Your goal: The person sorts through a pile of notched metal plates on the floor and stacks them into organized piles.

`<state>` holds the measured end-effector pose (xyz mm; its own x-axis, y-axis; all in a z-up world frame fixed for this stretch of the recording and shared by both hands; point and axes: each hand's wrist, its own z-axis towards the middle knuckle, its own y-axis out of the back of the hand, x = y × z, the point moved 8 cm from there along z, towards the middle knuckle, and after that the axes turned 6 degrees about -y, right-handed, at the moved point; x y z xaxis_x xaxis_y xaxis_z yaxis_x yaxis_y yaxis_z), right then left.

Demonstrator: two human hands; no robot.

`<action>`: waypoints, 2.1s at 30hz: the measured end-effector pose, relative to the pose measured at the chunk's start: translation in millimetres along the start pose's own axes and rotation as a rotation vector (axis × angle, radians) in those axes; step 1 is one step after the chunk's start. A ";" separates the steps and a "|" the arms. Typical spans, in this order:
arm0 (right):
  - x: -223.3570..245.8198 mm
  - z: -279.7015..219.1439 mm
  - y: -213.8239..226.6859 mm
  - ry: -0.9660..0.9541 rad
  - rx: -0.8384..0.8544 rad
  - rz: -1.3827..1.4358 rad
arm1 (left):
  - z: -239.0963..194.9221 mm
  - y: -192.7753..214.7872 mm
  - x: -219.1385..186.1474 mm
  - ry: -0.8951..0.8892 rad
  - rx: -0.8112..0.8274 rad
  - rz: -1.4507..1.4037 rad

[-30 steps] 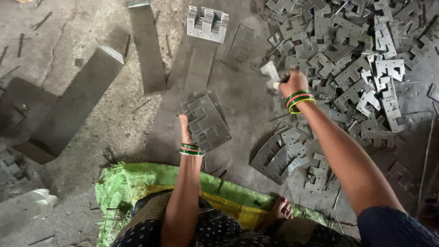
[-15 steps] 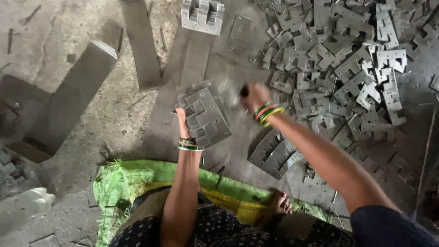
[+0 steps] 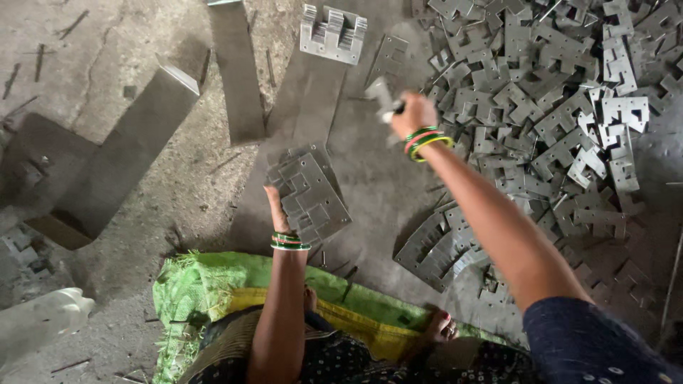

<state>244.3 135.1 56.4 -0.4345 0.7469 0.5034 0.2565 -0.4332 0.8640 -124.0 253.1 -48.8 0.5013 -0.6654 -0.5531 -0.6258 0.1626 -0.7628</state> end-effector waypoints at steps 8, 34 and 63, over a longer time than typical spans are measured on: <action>-28.5 19.4 -11.5 0.047 -0.070 -0.164 | -26.2 -19.4 4.7 0.120 -0.098 0.012; 79.6 -166.8 121.4 0.371 0.190 0.330 | -48.4 -152.1 60.6 0.401 0.188 -0.095; -40.6 -162.8 -8.1 -0.061 0.393 0.157 | 63.7 -178.8 30.9 0.196 0.616 1.857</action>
<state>119.3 26.1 29.5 -0.3148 0.7209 0.6174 0.6305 -0.3274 0.7038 41.4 249.9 49.1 -0.5076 0.5461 -0.6664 0.0677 0.7964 0.6010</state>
